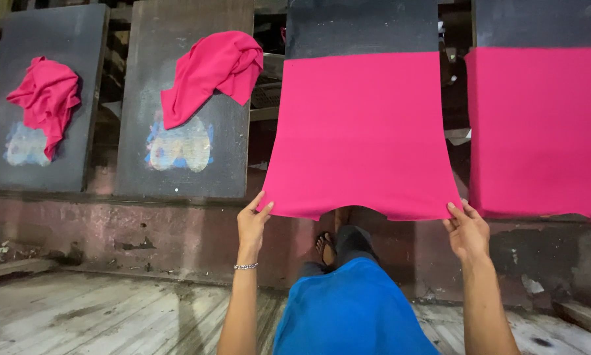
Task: Placing and smoothing shirts onto boards in preparation for screen printing
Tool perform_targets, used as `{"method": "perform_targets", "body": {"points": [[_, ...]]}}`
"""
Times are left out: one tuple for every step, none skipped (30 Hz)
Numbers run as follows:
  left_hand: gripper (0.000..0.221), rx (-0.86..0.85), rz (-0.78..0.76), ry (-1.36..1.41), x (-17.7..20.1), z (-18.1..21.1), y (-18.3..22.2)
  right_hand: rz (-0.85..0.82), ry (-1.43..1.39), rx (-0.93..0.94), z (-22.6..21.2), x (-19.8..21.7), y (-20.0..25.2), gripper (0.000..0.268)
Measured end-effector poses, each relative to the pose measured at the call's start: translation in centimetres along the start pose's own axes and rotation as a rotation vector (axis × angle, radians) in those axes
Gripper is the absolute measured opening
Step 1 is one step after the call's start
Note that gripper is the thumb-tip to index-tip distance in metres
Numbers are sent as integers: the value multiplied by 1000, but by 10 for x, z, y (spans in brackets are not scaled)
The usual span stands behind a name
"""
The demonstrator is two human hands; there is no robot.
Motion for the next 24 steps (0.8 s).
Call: {"method": "perform_targets", "body": {"points": [[54,4,-1,-4,-1,3,2,4,0,-4,3,3,-2,48],[53,12,1,-38,-2,6,3,16,11,-1,5,4,-6,48],[53,21,3,-73,-4,11,2,28,22,2,6,3,-11,48],[53,23,5,-77,-2,11,-2,29,22,-3,11,6,-20,48],[52,52,-1,-85,-2,11,-6,26,72,4,16,8,-31,50],[52,84,-10,-94,-1,11,-10,28,123,9,20,11,-39,53],[52,89,-10,-99,-5,23,-12,31,124,2,11,3,-42,53],[48,98,-22,-140,-11,35,-13,24,214,0,3,-5,-45,52],[44,108,-34,-180,-17,47,-16,17,305,-3,-6,-13,-49,54],[44,115,-35,-184,-30,55,-35,21,307,-10,-23,-35,-56,54],[44,45,-34,-194,-44,65,-54,1,305,1,-40,-59,-64,53],[47,-26,-34,-203,-57,73,-72,-18,303,13,-56,-80,-72,53],[47,-19,-38,-208,-77,84,-101,-13,304,7,-71,-101,-85,53],[51,-12,-57,-107,-98,95,-130,-58,257,-20,-87,-122,-99,57],[55,-4,-76,-7,-120,107,-157,-104,209,-46,-103,-144,-111,61],[55,-5,-78,-8,-134,116,-183,-101,207,-45,-111,-156,-135,61],[57,88,-101,78,-149,122,-209,-131,190,-65,-118,-168,-158,66],[61,180,-122,166,-164,130,-233,-161,173,-83,-126,-182,-181,71],[61,178,-124,166,-169,130,-259,-161,172,-81,-137,-195,-194,71],[48,140,-87,193,-173,129,-284,-147,203,-49,-148,-206,-206,61],[35,102,-50,219,-177,127,-308,-134,234,-17,-158,-217,-218,50],[35,103,-49,219,-178,116,-329,-134,235,-18,-143,-211,-253,50],[25,-105,49,64,-176,111,-351,-23,268,182,-134,-204,-288,31],[16,-310,148,-95,-172,104,-370,87,301,379,-122,-196,-320,14]]}}
Point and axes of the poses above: each hand's wrist, its own y-axis away from the middle knuckle, its own x-axis out of the back of the hand, z = x × y, the point moved 3 cm from there along -y, towards the middle knuckle
